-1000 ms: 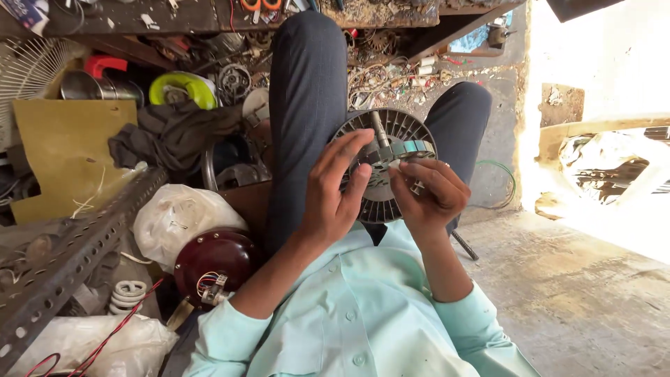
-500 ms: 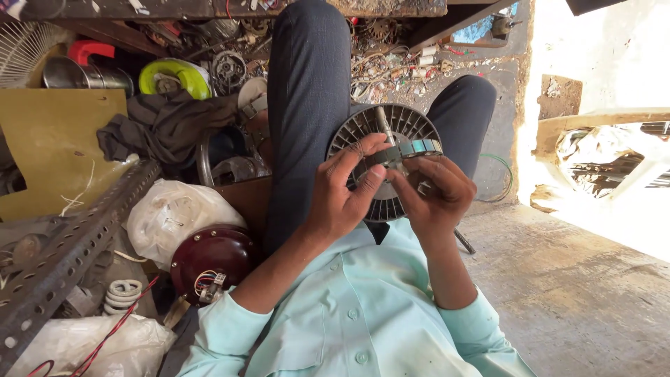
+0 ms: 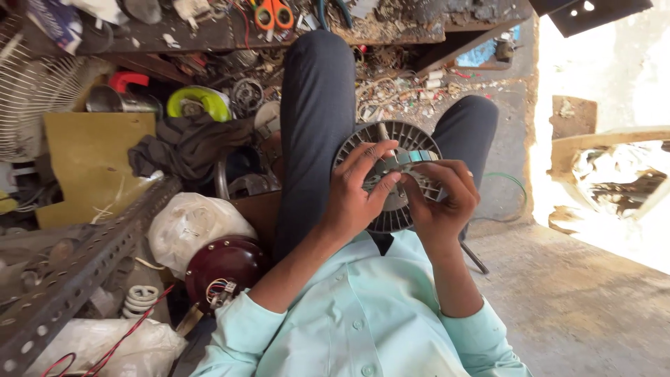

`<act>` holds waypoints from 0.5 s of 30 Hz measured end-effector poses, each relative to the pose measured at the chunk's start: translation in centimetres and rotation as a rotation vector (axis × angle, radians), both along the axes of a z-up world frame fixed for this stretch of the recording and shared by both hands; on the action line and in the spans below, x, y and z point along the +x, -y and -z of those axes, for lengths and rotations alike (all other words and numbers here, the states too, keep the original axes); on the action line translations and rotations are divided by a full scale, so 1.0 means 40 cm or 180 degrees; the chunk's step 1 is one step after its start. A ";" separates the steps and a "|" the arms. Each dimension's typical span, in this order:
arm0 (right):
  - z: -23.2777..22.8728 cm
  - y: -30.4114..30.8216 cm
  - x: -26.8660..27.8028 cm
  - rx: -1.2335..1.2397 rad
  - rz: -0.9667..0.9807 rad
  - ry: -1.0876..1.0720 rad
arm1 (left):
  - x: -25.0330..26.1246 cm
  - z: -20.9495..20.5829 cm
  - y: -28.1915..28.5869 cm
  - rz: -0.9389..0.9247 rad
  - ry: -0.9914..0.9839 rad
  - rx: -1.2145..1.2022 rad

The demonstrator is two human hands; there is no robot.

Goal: Repairing or rewiring a ceiling fan motor component at a cluttered workbench.

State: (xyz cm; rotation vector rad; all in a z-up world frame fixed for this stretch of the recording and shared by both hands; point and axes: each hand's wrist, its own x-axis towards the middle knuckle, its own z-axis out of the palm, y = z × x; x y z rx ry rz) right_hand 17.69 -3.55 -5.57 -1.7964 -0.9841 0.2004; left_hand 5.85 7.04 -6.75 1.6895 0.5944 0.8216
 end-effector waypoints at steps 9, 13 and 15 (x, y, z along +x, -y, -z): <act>0.022 -0.006 0.010 0.0176 0.0005 -0.0015 | 0.012 0.033 0.016 -0.0099 0.0019 -0.0016; 0.041 0.004 0.026 0.0396 -0.0155 -0.0687 | 0.006 0.045 0.013 -0.0018 0.0089 -0.0007; 0.050 0.013 0.038 0.0514 -0.0295 -0.0922 | 0.005 0.050 0.012 0.0058 0.0258 -0.0288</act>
